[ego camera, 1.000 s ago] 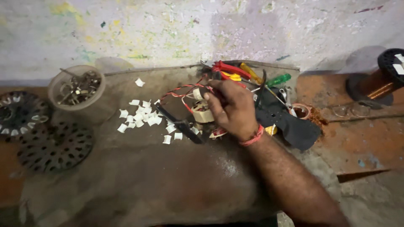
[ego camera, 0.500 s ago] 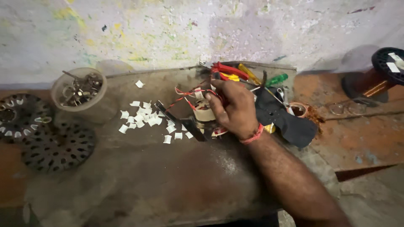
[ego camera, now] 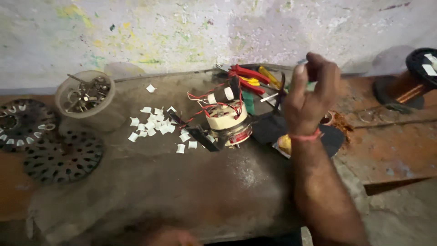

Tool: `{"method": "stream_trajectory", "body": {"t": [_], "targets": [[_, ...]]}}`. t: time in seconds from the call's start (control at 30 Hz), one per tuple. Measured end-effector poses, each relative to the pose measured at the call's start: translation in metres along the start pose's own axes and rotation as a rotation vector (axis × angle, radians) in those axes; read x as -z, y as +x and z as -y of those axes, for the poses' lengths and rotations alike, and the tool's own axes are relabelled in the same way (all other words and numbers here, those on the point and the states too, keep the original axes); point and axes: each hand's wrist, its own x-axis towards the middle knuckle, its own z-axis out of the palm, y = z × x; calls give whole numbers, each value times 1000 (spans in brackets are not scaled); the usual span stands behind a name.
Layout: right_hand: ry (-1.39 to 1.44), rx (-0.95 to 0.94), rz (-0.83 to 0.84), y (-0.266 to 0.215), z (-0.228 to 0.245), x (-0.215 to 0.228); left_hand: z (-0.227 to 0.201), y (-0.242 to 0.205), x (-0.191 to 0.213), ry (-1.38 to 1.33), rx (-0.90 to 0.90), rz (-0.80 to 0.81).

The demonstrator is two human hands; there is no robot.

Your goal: The person assembles a small electrical motor by hand, inserting white insulating spacers into the stator slots, attaching a black fan blade to the shaft, and securing it with a screwdriver. They then connect and insulate the motor wires using red electrical tape.

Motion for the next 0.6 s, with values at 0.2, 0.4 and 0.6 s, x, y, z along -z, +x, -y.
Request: {"method": "stream_trajectory", "body": {"t": [0.2, 0.4, 0.6], "targets": [[520, -580, 299, -7, -27, -19, -35, 106, 43, 406, -347, -468], [631, -599, 379, -11, -33, -20, -34, 161, 34, 537, -532, -479], [742, -755, 422, -14, -36, -18, -17, 172, 35, 524, -660, -427]]}}
